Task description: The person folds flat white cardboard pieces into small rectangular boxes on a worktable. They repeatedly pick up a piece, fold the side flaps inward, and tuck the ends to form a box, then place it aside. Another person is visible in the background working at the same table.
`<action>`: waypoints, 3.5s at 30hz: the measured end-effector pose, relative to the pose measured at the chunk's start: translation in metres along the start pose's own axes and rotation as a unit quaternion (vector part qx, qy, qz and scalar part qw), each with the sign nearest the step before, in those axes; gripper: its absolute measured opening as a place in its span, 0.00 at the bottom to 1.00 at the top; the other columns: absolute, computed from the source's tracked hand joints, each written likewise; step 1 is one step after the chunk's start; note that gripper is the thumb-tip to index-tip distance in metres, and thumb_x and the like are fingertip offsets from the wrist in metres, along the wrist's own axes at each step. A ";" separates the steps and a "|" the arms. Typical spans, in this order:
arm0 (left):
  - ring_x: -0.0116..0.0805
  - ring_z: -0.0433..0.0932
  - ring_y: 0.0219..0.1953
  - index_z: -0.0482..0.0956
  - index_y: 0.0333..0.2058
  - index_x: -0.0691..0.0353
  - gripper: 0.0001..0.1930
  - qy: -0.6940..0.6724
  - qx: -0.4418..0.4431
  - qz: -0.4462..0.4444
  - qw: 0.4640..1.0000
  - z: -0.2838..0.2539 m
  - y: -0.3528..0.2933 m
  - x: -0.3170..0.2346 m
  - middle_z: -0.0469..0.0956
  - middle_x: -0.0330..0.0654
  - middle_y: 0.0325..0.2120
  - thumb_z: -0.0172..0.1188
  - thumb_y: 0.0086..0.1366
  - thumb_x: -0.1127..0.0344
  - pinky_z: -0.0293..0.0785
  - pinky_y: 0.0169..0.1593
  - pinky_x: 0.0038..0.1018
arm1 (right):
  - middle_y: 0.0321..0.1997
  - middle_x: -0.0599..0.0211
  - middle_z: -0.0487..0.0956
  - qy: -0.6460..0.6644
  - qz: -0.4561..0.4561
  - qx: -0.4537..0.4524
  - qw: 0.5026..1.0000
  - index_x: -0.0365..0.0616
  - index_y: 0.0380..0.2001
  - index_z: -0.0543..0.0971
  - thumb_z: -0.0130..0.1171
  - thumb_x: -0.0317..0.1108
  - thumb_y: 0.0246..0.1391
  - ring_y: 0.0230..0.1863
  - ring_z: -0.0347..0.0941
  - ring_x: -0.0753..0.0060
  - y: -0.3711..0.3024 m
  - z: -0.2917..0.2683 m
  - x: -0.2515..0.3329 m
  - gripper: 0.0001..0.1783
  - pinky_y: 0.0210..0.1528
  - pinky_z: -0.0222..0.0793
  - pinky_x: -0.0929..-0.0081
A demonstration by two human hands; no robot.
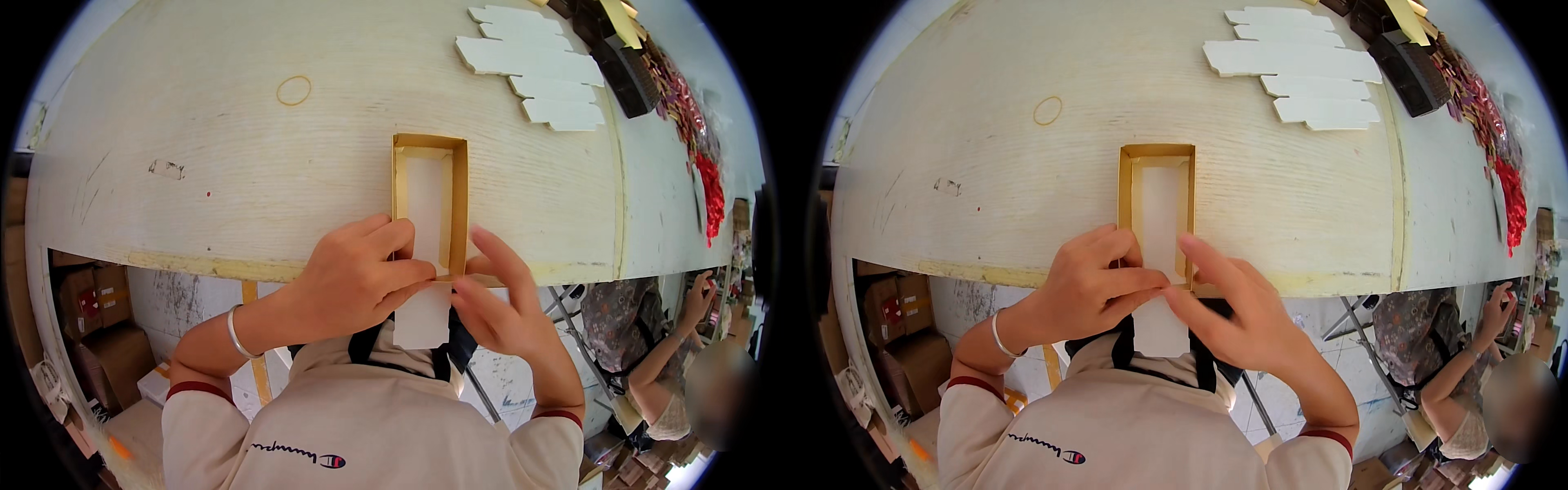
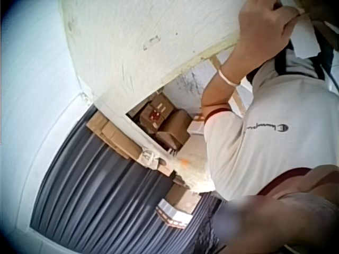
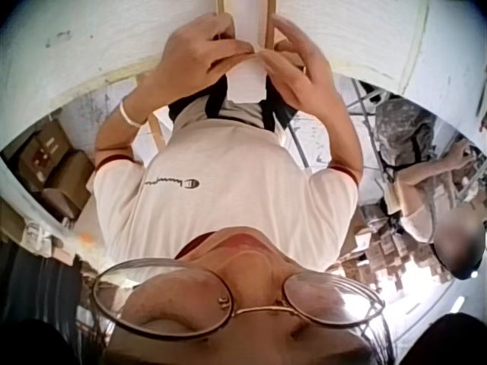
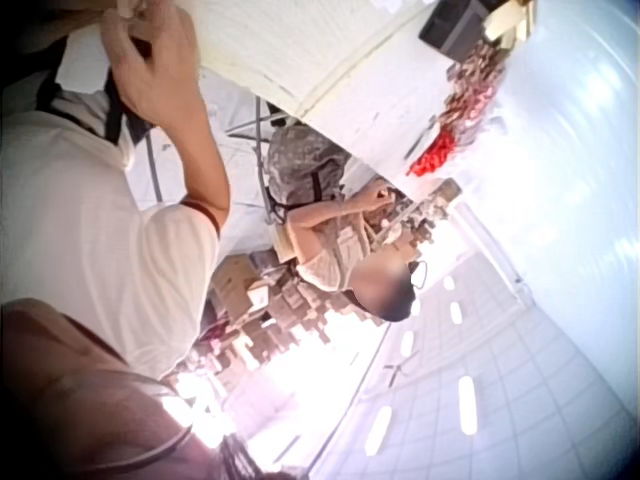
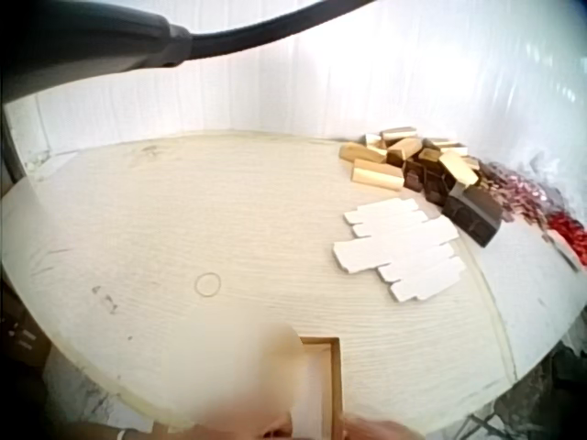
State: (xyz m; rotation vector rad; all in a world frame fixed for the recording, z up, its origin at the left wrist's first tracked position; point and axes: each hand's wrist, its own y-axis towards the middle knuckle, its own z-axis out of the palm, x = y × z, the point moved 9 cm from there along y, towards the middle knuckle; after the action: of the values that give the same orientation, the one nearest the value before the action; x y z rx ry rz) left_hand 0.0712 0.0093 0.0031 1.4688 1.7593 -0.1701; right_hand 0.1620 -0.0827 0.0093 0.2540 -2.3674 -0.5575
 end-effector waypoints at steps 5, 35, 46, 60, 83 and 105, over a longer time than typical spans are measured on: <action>0.32 0.68 0.22 0.83 0.28 0.57 0.07 -0.001 -0.007 0.013 1.000 0.000 0.001 -0.001 0.66 0.35 0.21 0.69 0.48 0.72 0.63 0.24 0.27 | 0.56 0.67 0.75 -0.275 -0.170 0.004 0.946 0.49 0.39 0.76 0.63 0.28 0.49 0.53 0.72 0.63 -0.028 0.009 0.021 0.13 0.47 0.73 0.63; 0.32 0.74 0.24 0.78 0.33 0.67 0.07 -0.035 -0.052 -0.062 0.996 -0.012 0.000 -0.001 0.76 0.42 0.36 0.65 0.57 0.72 0.72 0.26 0.25 | 0.42 0.57 0.76 -0.018 0.064 -0.046 0.997 0.32 0.43 0.77 0.65 0.20 0.43 0.28 0.69 0.68 0.006 0.007 0.001 0.20 0.26 0.68 0.75; 0.38 0.74 0.23 0.78 0.29 0.66 0.08 0.096 -0.019 0.003 0.995 0.001 -0.004 -0.015 0.75 0.41 0.26 0.65 0.48 0.77 0.71 0.23 0.29 | 0.33 0.62 0.71 -0.091 0.005 0.008 0.996 0.35 0.35 0.74 0.58 0.19 0.35 0.26 0.70 0.64 0.018 0.020 0.007 0.17 0.23 0.65 0.71; 0.39 0.76 0.39 0.75 0.47 0.60 0.19 0.027 0.052 -0.018 0.998 -0.016 0.000 -0.006 0.70 0.48 0.51 0.63 0.56 0.65 0.75 0.34 0.29 | 0.32 0.60 0.66 -0.021 0.065 0.143 0.987 0.38 0.30 0.69 0.59 0.22 0.45 0.33 0.69 0.57 0.022 0.024 -0.003 0.09 0.30 0.66 0.63; 0.40 0.75 0.46 0.70 0.52 0.59 0.32 -0.059 0.235 -0.117 0.963 -0.027 0.039 0.042 0.55 0.47 0.66 0.70 0.45 0.77 0.76 0.44 0.29 | 0.55 0.52 0.69 -0.071 0.088 0.089 0.990 0.43 0.51 0.70 0.71 0.33 0.32 0.61 0.62 0.47 0.010 -0.011 -0.029 0.37 0.65 0.52 0.50; 0.46 0.76 0.44 0.72 0.36 0.59 0.20 -0.082 0.126 0.013 0.989 -0.030 0.010 0.028 0.73 0.47 0.49 0.73 0.50 0.60 0.73 0.46 0.33 | 0.46 0.54 0.70 -0.036 0.034 0.065 0.997 0.41 0.58 0.70 0.72 0.41 0.38 0.51 0.67 0.49 0.014 -0.015 -0.019 0.41 0.55 0.61 0.55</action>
State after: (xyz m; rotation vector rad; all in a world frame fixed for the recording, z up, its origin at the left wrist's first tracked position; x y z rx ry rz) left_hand 0.0651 0.0505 0.0083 1.6058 1.6289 -0.5011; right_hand 0.1860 -0.0690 0.0146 0.2135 -2.4758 -0.3881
